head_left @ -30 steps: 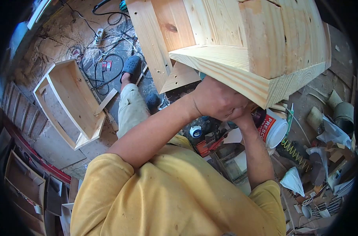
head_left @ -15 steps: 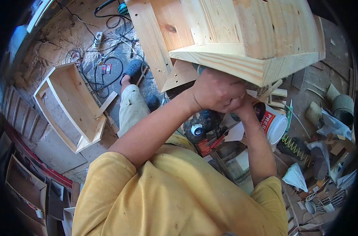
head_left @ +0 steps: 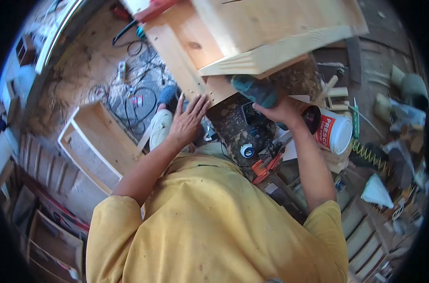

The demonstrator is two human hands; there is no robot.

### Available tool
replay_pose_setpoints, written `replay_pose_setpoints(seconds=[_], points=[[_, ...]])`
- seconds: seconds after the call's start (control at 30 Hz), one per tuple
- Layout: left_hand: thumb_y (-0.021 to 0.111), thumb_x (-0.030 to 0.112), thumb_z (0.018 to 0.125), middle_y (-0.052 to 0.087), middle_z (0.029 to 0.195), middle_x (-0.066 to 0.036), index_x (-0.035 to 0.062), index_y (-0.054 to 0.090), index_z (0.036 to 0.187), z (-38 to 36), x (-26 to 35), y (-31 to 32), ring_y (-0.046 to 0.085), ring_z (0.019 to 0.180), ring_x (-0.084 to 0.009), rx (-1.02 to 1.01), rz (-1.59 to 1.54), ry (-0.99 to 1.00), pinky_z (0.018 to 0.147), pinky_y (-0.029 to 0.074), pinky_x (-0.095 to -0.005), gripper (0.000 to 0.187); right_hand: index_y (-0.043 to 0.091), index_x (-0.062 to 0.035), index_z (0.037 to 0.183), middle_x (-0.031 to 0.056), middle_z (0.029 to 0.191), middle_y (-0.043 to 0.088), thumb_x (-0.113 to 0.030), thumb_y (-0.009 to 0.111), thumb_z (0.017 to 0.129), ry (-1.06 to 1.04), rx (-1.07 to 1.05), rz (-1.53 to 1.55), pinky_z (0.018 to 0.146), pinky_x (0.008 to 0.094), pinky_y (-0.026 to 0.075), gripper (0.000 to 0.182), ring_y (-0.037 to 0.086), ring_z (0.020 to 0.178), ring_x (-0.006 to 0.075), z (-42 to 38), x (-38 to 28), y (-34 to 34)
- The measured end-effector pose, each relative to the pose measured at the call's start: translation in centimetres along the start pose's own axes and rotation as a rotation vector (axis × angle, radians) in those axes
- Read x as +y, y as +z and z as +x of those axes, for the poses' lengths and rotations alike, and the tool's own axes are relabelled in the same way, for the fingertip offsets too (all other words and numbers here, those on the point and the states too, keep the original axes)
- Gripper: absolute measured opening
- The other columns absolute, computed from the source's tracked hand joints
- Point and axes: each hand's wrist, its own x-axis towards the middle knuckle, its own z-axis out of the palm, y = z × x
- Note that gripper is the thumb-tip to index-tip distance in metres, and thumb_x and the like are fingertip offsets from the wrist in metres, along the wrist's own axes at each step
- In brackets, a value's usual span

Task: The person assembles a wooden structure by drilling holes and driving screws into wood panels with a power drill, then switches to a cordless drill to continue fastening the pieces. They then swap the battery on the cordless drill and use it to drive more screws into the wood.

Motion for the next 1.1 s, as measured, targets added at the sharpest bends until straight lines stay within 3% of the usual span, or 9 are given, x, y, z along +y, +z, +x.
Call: replay_pose_setpoints(seconds=[0.33,0.47,0.53,0.67,0.73,0.8,0.87,0.97,1.1], points=[[0.062,0.04,0.079,0.025,0.155,-0.015,0.0067,0.038,0.144,0.2,-2.9,-3.0,0.018,0.145,-0.028,-0.3,0.189,0.261,0.11,0.022,-0.0619,0.076,0.062,-0.0079,0.119,0.0161,0.108,0.067,-0.023,0.077,0.068,0.192,0.107,0.355,0.089,0.0387,0.049,0.056,0.064,0.101,0.0294,-15.0,-1.5,1.1],[0.062,0.042,0.085,0.062,0.12,-0.021,0.0031,0.057,0.126,1.6,-4.6,-16.3,0.06,0.111,-0.0348,-0.95,-0.155,0.183,0.097,0.046,-0.042,0.057,0.063,-0.009,0.119,0.0115,0.109,0.068,-0.023,0.077,0.071,0.398,0.176,0.49,0.09,0.0357,0.048,0.051,0.065,0.097,0.0231,-21.7,-1.5,7.7],[0.06,0.033,0.09,0.065,0.114,-0.02,0.0062,0.062,0.122,3.7,-4.5,-26.3,0.063,0.105,-0.0324,-1.008,-0.358,0.207,0.091,0.049,-0.0388,0.042,0.063,-0.0091,0.12,0.0113,0.11,0.068,-0.022,0.075,0.074,0.444,0.3,0.638,0.091,0.0366,0.048,0.049,0.065,0.097,0.023,-24.1,-2.4,10.9],[0.068,0.019,0.086,0.072,0.096,-0.012,0.0057,0.07,0.105,7.6,-6.3,-39.8,0.069,0.077,-0.0255,-0.539,-0.559,0.382,0.074,0.054,-0.0334,0.024,0.063,-0.0071,0.118,0.0113,0.111,0.067,-0.019,0.072,0.076,0.136,0.475,0.296,0.09,0.0365,0.048,0.044,0.065,0.097,0.0235,-22.5,-1.7,12.4],[0.069,0.018,0.085,0.072,0.086,-0.011,0.0044,0.071,0.1,9.2,-6.5,-42.1,0.069,0.073,-0.0235,-0.547,-0.786,0.622,0.07,0.054,-0.0318,0.02,0.063,-0.0051,0.114,0.0106,0.107,0.068,-0.016,0.072,0.076,0.147,0.542,0.216,0.087,0.035,0.049,0.041,0.065,0.095,0.0237,-21.8,-4.5,10.3],[0.069,0.02,0.085,0.071,0.081,-0.012,0.0036,0.071,0.1,7.9,-5.0,-38.4,0.069,0.072,-0.0244,-0.772,-0.635,0.471,0.068,0.054,-0.0326,0.022,0.063,-0.0032,0.114,0.0095,0.104,0.069,-0.013,0.072,0.075,0.395,0.571,0.719,0.084,0.0333,0.05,0.041,0.066,0.092,0.0212,-23.2,-3.8,13.4],[0.068,0.024,0.085,0.069,0.078,-0.015,0.0032,0.069,0.104,6.9,-3.6,-32.2,0.068,0.072,-0.0283,-0.858,-0.388,0.352,0.068,0.053,-0.035,0.028,0.063,-0.0022,0.113,0.0089,0.101,0.069,-0.013,0.073,0.076,0.407,0.605,0.659,0.082,0.0332,0.05,0.04,0.065,0.089,0.0197,-23.3,-4.1,14.0],[0.066,0.031,0.084,0.068,0.086,-0.024,0.001,0.062,0.114,4.6,-3.7,-16.2,0.067,0.083,-0.0377,-0.41,-0.364,-0.072,0.074,0.052,-0.0468,0.043,0.063,-0.0009,0.11,0.0093,0.099,0.069,-0.014,0.074,0.075,0.507,0.606,0.73,0.081,0.0335,0.05,0.038,0.065,0.087,0.0184,-22.7,-4.7,13.7],[0.065,0.034,0.084,0.067,0.086,-0.025,0.0019,0.065,0.103,7.6,-4.1,-6.4,0.065,0.085,-0.0402,-0.077,-0.291,-0.35,0.075,0.051,-0.0488,0.038,0.065,0.0002,0.105,0.011,0.096,0.069,-0.015,0.077,0.073,0.488,0.586,0.735,0.081,0.034,0.05,0.038,0.065,0.086,0.0198,-22.7,-4.8,13.4]])
